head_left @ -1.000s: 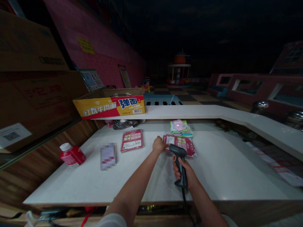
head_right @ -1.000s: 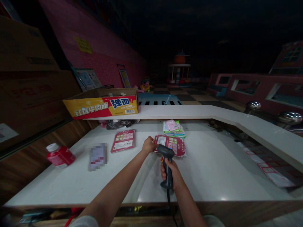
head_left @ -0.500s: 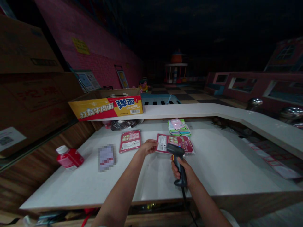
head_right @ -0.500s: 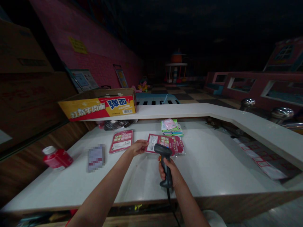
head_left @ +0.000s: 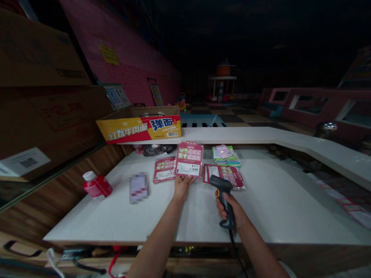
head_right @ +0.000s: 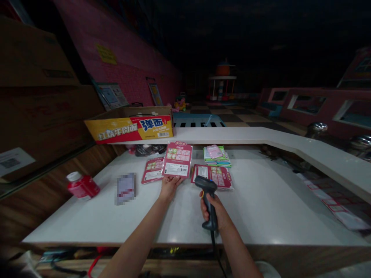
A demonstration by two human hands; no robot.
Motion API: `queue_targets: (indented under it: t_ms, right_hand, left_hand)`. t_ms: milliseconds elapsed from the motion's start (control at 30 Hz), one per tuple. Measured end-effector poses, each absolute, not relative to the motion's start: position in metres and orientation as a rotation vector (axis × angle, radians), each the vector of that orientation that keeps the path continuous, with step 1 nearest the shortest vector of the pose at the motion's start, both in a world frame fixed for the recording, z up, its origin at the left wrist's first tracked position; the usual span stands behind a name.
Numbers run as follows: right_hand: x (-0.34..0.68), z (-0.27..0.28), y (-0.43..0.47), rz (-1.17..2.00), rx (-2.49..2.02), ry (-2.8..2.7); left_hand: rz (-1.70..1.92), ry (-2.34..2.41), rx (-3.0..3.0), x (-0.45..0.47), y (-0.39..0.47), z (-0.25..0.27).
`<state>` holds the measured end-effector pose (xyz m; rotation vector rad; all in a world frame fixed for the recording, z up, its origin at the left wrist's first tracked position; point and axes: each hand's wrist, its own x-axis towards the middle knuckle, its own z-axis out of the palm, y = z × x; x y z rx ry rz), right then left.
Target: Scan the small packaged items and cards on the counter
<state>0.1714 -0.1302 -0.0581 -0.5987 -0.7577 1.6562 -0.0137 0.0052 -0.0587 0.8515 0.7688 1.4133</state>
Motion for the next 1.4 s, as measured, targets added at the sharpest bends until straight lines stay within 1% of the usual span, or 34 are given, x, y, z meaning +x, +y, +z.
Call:
queue_targets:
  t_ms: [200,367,533,900,1033,1200,1400]
  right_hand:
    - [0.161,-0.046,-0.134,1.557,-0.849,-0.733]
    - [0.137,-0.02,-0.129,1.397,-1.114,-0.836]
    - [0.116,0.002,-0.124,1.318,-1.169,-0.886]
    - [0.114,0.014,-0.131,1.328,-1.198,-0.838]
    - [0.123,0.008,-0.134,1.349,-1.145,-0.806]
    - [0.15,-0.021,-0.134,1.485,-1.036,-0.743]
    - [0.173,-0.05,-0.128,1.65,-0.741,-0.517]
  left_hand:
    - [1.583,0.784,0.779,-0.011,0.008,-0.07]
    - [1.637,0.752,0.73,-0.011,0.008,-0.073]
    - [1.629,0.75,0.71,-0.01,0.006,-0.072]
    - [1.676,0.662,0.645,-0.007,0.004,-0.068]
    - [1.674,0.689,0.654,-0.009,0.006,-0.071]
    - [1.664,0.719,0.673,-0.009,0.007,-0.072]
    - [1.655,0.708,0.709,-0.009,0.006,-0.07]
